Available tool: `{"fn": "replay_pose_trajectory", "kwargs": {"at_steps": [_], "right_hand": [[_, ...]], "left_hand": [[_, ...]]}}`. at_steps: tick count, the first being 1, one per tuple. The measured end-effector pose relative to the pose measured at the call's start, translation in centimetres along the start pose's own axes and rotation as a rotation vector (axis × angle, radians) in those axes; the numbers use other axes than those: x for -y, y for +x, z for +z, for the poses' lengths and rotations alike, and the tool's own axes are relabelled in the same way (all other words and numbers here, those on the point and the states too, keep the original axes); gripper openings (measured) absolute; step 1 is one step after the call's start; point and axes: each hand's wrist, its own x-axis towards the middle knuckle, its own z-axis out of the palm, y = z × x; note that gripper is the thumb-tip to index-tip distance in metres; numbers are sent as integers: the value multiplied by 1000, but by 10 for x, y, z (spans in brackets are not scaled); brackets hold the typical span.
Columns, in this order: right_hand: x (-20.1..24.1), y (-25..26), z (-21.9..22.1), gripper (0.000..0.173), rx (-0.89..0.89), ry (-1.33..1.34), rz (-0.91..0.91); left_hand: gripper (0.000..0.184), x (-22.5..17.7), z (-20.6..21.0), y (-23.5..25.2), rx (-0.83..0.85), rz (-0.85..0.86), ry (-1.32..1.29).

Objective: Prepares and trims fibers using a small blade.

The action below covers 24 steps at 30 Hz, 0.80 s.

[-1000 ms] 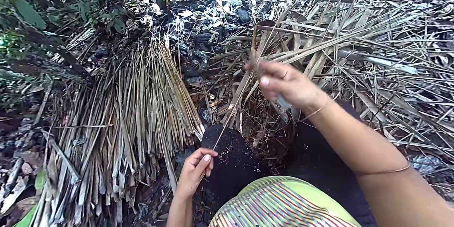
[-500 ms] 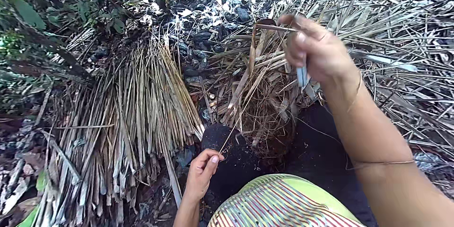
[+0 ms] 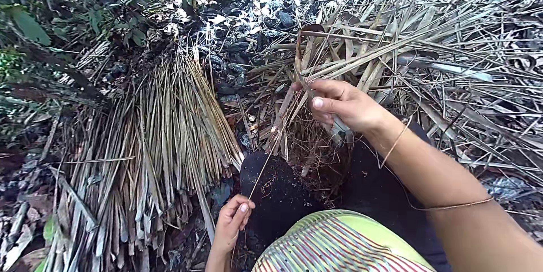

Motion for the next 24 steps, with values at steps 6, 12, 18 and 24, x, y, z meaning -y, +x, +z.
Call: {"fn": "replay_pose_trajectory", "kwargs": {"at_steps": [6, 12, 18, 24], "right_hand": [[-30, -17, 35, 30, 180, -77, 95], [-37, -37, 49, 32, 308, -26, 120], [2, -14, 7, 34, 27, -18, -80], [-15, -20, 25, 38, 197, 43, 79]], "left_hand": [[27, -27, 38, 32, 35, 114, 23], [19, -57, 72, 59, 67, 138, -24], [18, -50, 59, 46, 114, 76, -60], [19, -59, 57, 48, 76, 75, -67]]}}
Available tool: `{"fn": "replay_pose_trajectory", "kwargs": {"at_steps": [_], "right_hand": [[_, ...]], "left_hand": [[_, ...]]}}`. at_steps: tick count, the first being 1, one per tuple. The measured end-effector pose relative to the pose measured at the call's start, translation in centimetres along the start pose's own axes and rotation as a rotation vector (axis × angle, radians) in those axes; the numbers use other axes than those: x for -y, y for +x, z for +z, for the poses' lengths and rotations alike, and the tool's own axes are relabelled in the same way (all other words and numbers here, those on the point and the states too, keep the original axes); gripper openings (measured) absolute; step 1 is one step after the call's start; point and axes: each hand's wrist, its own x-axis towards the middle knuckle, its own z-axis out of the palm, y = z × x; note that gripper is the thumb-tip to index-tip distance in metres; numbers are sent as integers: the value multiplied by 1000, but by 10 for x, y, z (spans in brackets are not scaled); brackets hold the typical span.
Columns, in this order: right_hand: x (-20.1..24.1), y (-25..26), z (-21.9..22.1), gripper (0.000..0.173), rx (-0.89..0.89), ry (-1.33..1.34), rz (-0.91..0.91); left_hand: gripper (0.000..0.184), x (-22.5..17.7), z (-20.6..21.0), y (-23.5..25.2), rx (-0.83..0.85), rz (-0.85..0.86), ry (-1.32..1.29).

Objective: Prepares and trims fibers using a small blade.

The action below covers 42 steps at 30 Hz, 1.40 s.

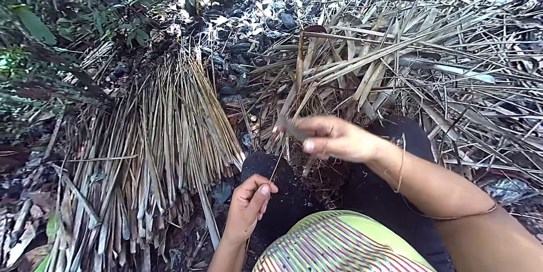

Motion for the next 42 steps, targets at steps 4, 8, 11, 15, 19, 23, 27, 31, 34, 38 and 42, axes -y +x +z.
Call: {"fn": "replay_pose_trajectory", "kwargs": {"at_steps": [4, 8, 11, 15, 19, 23, 27, 31, 34, 38, 42], "right_hand": [[8, -2, -8, 30, -12, 19, -83], [32, 9, -39, 33, -97, -4, -266], [40, 15, -53, 33, -123, -15, -347], [48, 22, -62, 34, -115, -68, -417], [57, 25, -70, 35, -129, -89, -457], [74, 22, -81, 33, -237, -140, -465], [97, 18, -100, 33, -309, -190, -522], [132, 8, -136, 15, -420, -229, -583], [146, -4, -146, 21, -524, -209, -623], [106, -20, -73, 35, -490, -455, -390], [53, -14, -21, 43, -216, -326, -135]], "left_hand": [[19, -3, -6, -3, 41, -13, 15], [19, -5, -21, -10, 77, -48, 18], [19, -11, -33, -16, 88, -79, 32], [18, -18, -44, -22, 104, -118, 25], [17, -20, -52, -25, 153, -147, -9], [18, -18, -59, -29, 189, -179, -53], [18, -17, -67, -35, 192, -210, -41], [18, -14, -73, -37, 157, -223, -64], [17, -13, -70, -32, 120, -205, -99], [17, -13, -61, -18, 119, -184, -120], [17, -10, -56, -11, 165, -191, -126]]}}
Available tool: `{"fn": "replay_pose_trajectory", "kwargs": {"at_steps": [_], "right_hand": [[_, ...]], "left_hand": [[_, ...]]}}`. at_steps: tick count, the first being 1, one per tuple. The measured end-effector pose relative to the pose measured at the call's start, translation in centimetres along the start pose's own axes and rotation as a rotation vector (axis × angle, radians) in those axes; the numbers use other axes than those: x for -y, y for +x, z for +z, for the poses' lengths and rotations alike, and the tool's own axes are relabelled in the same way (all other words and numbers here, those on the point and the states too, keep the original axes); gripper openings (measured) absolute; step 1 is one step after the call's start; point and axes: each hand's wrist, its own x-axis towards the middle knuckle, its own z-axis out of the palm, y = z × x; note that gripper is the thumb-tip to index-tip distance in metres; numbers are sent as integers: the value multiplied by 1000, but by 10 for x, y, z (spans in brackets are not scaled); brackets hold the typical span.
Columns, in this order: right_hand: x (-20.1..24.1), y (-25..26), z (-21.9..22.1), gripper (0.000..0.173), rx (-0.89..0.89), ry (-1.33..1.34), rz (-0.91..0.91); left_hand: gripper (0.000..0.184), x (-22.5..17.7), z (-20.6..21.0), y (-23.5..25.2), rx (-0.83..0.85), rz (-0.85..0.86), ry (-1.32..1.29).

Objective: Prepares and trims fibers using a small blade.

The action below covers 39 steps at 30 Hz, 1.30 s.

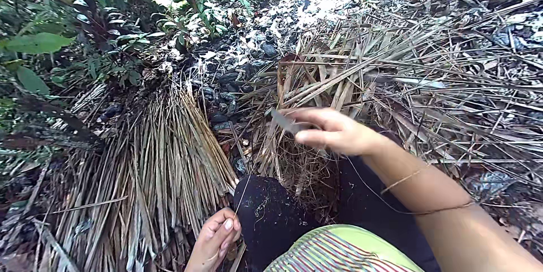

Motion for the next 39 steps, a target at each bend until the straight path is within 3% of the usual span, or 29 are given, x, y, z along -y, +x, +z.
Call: {"fn": "replay_pose_trajectory", "kwargs": {"at_steps": [2, 5, 11, 23, 31, 34, 39], "right_hand": [[-3, 6, 5, 45, 73, 148, 17], [3, 16, -10, 37, 69, 252, -95], [15, 24, -43, 33, 4, 252, -274], [30, 29, -58, 35, 39, 174, -333], [53, 18, -103, 22, -221, 55, -435], [42, -3, -70, 33, -168, -97, -322], [8, -2, -7, 42, 145, -106, -96]], "left_hand": [[17, 1, -1, -1, 17, -10, 2], [16, 1, -4, -8, 8, -21, -4], [17, 5, -19, -22, 38, -59, -30], [18, 14, -37, -27, 229, -126, -176], [16, 30, -40, -29, 166, -155, -388], [16, 26, -32, -20, 172, -144, -394], [16, 23, -30, -12, 237, -164, -375]]}}
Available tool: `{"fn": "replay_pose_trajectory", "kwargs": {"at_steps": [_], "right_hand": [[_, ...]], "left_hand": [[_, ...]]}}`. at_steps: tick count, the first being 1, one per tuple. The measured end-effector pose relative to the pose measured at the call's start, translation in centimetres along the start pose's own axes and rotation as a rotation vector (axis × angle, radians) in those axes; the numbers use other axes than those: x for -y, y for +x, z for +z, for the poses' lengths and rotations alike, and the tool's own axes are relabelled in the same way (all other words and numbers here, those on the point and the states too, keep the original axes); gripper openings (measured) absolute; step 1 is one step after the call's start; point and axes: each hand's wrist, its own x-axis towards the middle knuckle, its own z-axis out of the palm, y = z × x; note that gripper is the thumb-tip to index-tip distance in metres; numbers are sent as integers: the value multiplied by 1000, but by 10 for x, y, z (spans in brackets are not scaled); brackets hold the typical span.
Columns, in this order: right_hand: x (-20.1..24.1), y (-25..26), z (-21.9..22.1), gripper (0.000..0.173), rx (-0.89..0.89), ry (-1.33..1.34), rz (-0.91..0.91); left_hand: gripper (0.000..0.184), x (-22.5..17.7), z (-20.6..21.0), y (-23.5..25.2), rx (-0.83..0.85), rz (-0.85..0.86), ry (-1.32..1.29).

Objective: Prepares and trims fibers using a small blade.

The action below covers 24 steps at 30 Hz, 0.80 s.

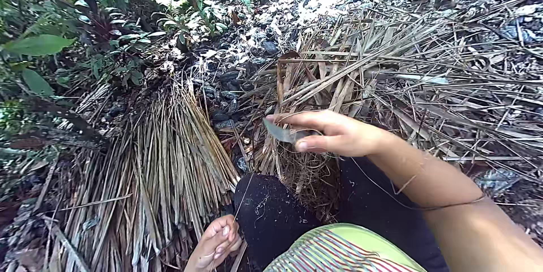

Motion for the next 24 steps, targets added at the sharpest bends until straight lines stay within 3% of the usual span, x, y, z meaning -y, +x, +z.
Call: {"fn": "replay_pose_trajectory", "kwargs": {"at_steps": [5, 11, 24], "right_hand": [[0, 17, -5, 40, -21, 295, -55], [7, 21, -27, 38, -89, 297, -187], [19, 26, -47, 38, -107, 263, -231]], "left_hand": [[17, 2, -4, -7, 8, 1, 6], [16, 6, -11, -16, -14, 2, -3], [17, 7, -21, -21, 28, -6, -40]]}}
